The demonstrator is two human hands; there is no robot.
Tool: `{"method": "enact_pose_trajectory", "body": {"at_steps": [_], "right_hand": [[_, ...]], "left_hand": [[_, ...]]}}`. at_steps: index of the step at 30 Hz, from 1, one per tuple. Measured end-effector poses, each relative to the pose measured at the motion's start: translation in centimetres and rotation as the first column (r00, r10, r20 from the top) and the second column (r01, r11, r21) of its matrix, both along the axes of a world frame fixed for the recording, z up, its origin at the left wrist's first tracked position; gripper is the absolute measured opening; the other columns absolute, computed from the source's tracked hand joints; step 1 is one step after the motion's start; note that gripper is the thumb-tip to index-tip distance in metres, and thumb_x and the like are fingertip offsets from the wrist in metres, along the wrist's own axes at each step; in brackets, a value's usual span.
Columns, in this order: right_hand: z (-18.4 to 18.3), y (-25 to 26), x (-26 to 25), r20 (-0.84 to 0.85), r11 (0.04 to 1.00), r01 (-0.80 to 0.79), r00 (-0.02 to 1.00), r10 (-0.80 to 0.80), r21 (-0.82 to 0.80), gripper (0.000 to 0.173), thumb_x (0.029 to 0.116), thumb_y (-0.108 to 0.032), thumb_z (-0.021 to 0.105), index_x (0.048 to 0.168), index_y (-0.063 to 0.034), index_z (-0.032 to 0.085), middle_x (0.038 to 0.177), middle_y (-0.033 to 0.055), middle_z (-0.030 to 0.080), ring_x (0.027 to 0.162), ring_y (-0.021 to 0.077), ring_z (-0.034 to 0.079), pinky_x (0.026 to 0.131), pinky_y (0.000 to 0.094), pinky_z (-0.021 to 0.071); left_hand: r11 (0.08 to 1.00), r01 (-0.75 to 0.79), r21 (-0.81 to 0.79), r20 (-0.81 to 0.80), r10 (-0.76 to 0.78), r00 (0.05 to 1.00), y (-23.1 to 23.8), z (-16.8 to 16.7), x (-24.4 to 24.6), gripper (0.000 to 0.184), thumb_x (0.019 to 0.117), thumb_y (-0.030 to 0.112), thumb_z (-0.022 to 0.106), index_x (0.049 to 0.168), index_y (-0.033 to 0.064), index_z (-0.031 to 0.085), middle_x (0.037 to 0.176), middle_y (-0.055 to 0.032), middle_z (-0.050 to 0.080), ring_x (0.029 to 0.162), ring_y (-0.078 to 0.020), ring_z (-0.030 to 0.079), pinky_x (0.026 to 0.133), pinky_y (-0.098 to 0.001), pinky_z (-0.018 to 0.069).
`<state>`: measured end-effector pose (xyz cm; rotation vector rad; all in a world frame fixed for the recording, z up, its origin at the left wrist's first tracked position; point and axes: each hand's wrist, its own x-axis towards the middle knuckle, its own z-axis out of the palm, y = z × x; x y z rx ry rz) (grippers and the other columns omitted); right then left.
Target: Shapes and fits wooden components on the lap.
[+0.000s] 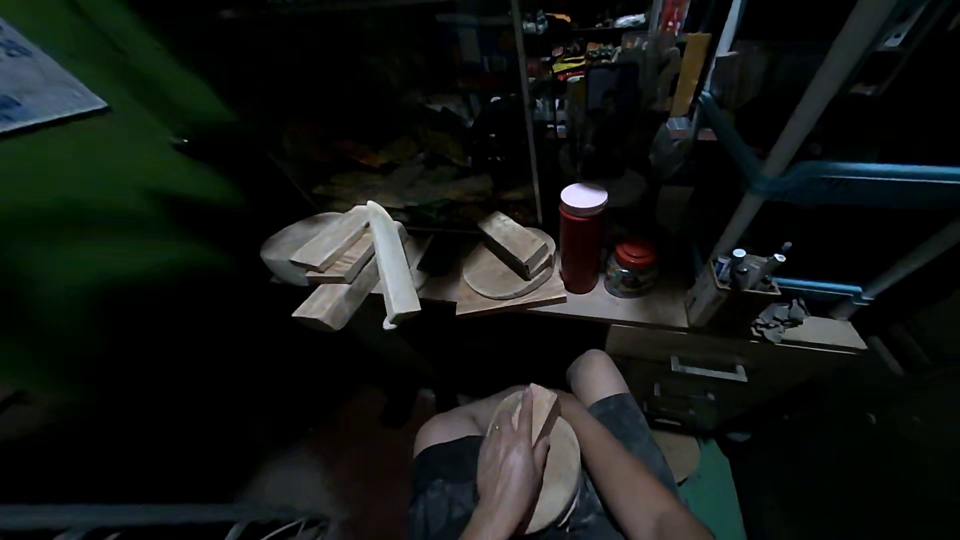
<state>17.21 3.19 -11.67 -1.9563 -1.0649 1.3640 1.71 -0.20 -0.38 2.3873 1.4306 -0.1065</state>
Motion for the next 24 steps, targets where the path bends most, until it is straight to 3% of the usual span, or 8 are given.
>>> {"method": "enact_pose_trajectory", "body": {"at_steps": [3,10,12,13,16,20,24], "right_hand": [[-3.7,0.9,0.0,0.016,0.993,0.055,0.998,-0.057,0.108,0.045,0.1092,-0.017,0.050,0.146,0.0091,0.049,0.152,0.0258,0.051,0.145,0.0325,0.045,0.123,0.0429,0.0310],[-1.9,-0.1,0.0,0.005,0.995,-0.003,1.000,0.002,0.099,0.041,0.1113,-0.018,0.045,0.144,0.0055,0.054,0.151,0.0235,0.053,0.145,0.0318,0.047,0.124,0.0451,0.0316],[0.7,0.3,0.3,0.067,0.986,-0.167,0.984,0.167,-0.004,0.048,0.1133,-0.030,0.040,0.150,-0.0008,0.050,0.156,0.0217,0.048,0.148,0.0337,0.042,0.124,0.0518,0.0292],[1.4,1.1,0.4,0.095,0.965,-0.246,0.962,0.255,-0.093,0.057,0.1123,-0.043,0.038,0.154,-0.0054,0.047,0.158,0.0210,0.046,0.150,0.0355,0.040,0.123,0.0568,0.0282],[1.1,2.2,0.3,0.128,0.933,-0.282,0.941,0.315,-0.224,0.080,0.1036,-0.069,0.036,0.154,-0.0072,0.048,0.156,0.0225,0.048,0.148,0.0383,0.042,0.120,0.0626,0.0304],[0.8,2.2,0.2,0.139,0.930,-0.261,0.943,0.303,-0.258,0.085,0.1013,-0.073,0.035,0.151,-0.0054,0.051,0.155,0.0222,0.050,0.146,0.0381,0.044,0.119,0.0630,0.0321],[1.2,2.3,0.4,0.111,0.928,-0.285,0.942,0.318,-0.240,0.081,0.1043,-0.068,0.036,0.151,-0.0024,0.050,0.156,0.0235,0.047,0.148,0.0386,0.042,0.120,0.0618,0.0306]], "left_hand": [[1.000,0.000,0.008,-0.009,0.000,1.000,1.1,-0.1,1.3,0.081,0.0998,0.045,0.062,0.166,0.0229,0.021,0.141,-0.0254,0.055,0.122,-0.0409,0.061,0.102,-0.0515,0.0501],[1.000,-0.001,-0.015,-0.010,0.001,1.000,-0.6,0.6,0.0,0.083,0.0984,0.041,0.066,0.166,0.0206,0.021,0.142,-0.0298,0.052,0.124,-0.0444,0.059,0.101,-0.0533,0.0504],[1.000,0.006,-0.008,0.003,-0.006,1.000,-1.7,0.8,-0.9,0.083,0.0981,0.040,0.067,0.165,0.0182,0.022,0.140,-0.0320,0.053,0.120,-0.0465,0.061,0.096,-0.0550,0.0520],[1.000,0.010,0.001,0.020,-0.010,1.000,-2.2,0.7,-1.6,0.083,0.0973,0.040,0.068,0.165,0.0168,0.025,0.136,-0.0329,0.055,0.117,-0.0478,0.062,0.094,-0.0565,0.0525],[0.999,0.039,-0.002,0.046,-0.039,0.998,-3.6,0.5,-3.7,0.081,0.0975,0.039,0.067,0.163,0.0128,0.028,0.129,-0.0346,0.059,0.112,-0.0502,0.063,0.092,-0.0596,0.0527],[0.998,0.053,0.020,0.094,-0.055,0.994,-3.9,-0.3,-5.3,0.080,0.0961,0.041,0.068,0.162,0.0110,0.033,0.124,-0.0331,0.061,0.108,-0.0496,0.064,0.090,-0.0596,0.0536],[0.999,0.029,0.014,0.077,-0.030,0.997,-2.9,0.2,-3.5,0.078,0.0975,0.040,0.065,0.162,0.0148,0.032,0.128,-0.0319,0.060,0.113,-0.0486,0.062,0.093,-0.0593,0.0518]]}}
